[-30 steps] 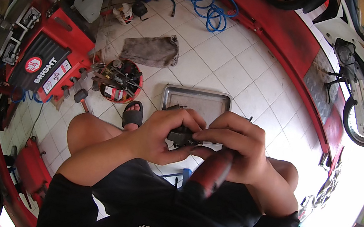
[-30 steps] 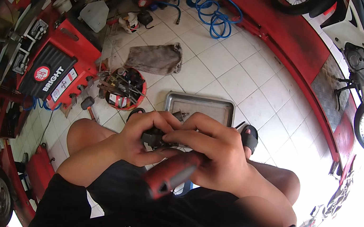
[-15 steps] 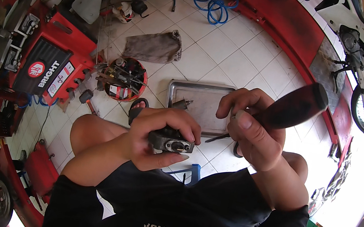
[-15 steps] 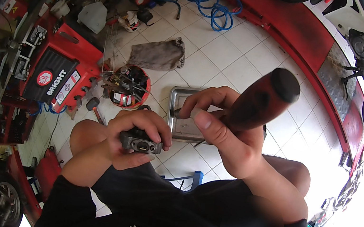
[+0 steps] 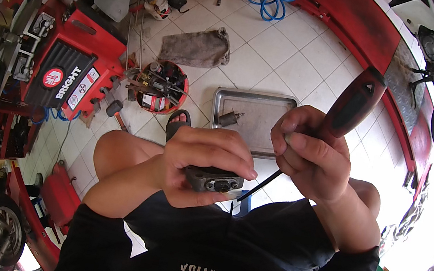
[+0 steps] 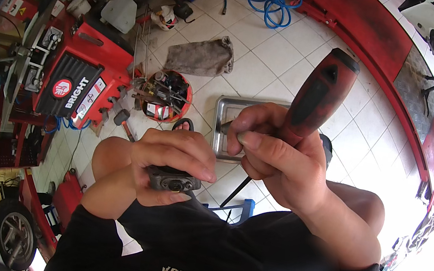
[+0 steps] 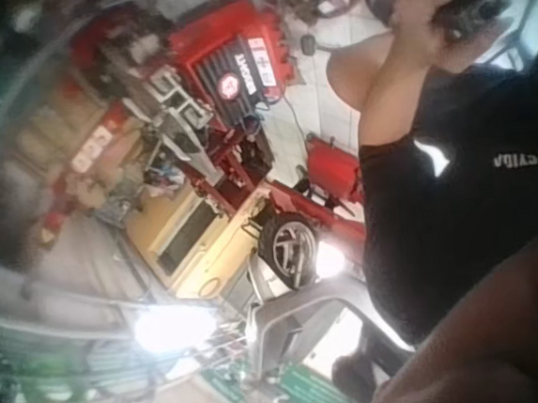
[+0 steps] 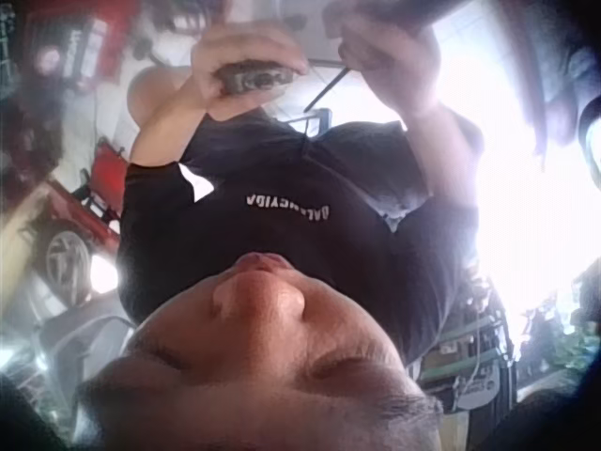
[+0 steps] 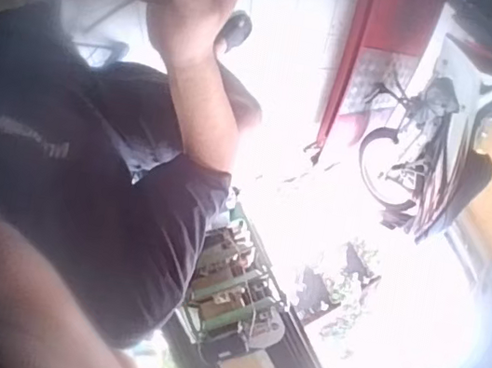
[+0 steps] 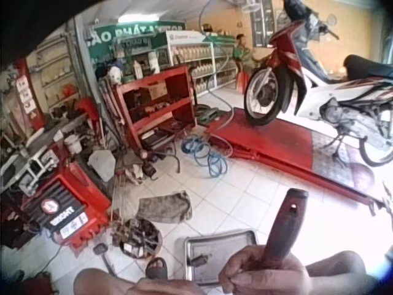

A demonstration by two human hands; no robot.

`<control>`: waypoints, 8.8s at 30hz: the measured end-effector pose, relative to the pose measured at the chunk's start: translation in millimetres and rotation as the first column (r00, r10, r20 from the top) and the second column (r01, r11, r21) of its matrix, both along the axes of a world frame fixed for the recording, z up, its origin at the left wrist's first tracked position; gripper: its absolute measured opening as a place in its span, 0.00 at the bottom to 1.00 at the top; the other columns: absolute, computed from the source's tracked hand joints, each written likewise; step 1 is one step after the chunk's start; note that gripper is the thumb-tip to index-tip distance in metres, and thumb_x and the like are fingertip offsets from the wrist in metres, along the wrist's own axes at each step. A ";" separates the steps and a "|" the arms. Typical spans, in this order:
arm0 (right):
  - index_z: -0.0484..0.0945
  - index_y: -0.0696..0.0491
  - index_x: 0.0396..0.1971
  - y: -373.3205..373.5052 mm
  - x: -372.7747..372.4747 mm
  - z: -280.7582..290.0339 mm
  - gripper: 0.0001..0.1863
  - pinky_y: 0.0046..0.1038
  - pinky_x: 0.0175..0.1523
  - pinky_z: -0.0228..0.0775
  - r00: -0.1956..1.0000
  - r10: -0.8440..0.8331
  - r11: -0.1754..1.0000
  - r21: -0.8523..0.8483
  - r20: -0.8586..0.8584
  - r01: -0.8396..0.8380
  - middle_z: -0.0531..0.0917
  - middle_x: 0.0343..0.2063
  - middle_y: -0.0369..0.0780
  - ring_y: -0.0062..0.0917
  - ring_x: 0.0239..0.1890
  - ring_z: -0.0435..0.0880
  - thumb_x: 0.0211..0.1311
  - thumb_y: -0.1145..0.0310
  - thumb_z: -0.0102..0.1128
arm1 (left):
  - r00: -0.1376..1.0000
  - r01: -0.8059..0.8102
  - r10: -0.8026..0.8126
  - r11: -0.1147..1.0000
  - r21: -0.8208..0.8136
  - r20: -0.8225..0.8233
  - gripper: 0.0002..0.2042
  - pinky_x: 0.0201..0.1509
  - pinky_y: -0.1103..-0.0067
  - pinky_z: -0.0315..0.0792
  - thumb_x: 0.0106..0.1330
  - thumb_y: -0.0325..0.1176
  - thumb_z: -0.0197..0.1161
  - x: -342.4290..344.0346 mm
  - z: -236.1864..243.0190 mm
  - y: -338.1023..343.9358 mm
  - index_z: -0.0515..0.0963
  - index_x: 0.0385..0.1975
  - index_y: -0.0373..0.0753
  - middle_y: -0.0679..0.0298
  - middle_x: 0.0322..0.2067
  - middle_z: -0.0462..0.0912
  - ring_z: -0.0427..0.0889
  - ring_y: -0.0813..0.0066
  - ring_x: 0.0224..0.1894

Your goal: The person sits on a stool in a workshop, using a screwdriver to disassemble and reassemble a cylindrical mechanical component. They remove a small internal piece, place it in a metal tray, and then reinsert it into the main housing.

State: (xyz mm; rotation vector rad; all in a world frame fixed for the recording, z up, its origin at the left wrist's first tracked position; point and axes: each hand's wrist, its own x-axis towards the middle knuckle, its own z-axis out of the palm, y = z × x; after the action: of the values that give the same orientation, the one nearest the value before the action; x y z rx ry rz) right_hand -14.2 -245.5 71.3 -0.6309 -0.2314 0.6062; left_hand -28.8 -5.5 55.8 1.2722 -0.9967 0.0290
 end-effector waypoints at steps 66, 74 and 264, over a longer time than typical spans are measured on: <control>0.86 0.58 0.46 28.0 -24.6 -13.5 0.23 0.29 0.32 0.79 0.472 -0.016 0.825 -0.255 0.881 0.504 0.87 0.29 0.43 0.35 0.27 0.89 0.50 0.66 0.81 | 0.960 -0.224 0.208 0.972 0.072 0.186 0.39 0.34 0.79 0.73 0.58 0.61 0.74 -5.3 -7.7 -8.1 0.82 0.55 0.27 0.50 0.41 0.78 0.79 0.72 0.31; 0.86 0.57 0.47 25.7 -20.5 0.1 0.24 0.26 0.30 0.79 0.404 0.060 0.715 -0.322 0.913 0.620 0.87 0.27 0.41 0.30 0.25 0.88 0.47 0.67 0.81 | 0.961 -0.236 0.220 0.969 0.078 0.167 0.45 0.38 0.76 0.73 0.50 0.66 0.77 6.9 -8.6 -7.3 0.80 0.52 0.25 0.49 0.43 0.78 0.79 0.68 0.37; 0.83 0.52 0.38 -6.2 11.6 -6.8 0.19 0.32 0.30 0.79 0.167 0.306 0.698 -0.340 0.937 0.630 0.82 0.43 0.38 0.33 0.31 0.86 0.41 0.74 0.76 | 0.963 -0.269 0.248 0.844 0.464 0.107 0.18 0.44 0.71 0.80 0.54 0.32 0.81 2.1 -12.0 -16.1 0.81 0.40 0.34 0.57 0.46 0.78 0.84 0.61 0.42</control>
State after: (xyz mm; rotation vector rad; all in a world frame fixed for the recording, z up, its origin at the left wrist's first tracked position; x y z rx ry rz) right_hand -2.6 -251.7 64.5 -1.8150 -1.2338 -0.1608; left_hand -26.7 -21.6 43.8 1.8640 -0.8877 0.0207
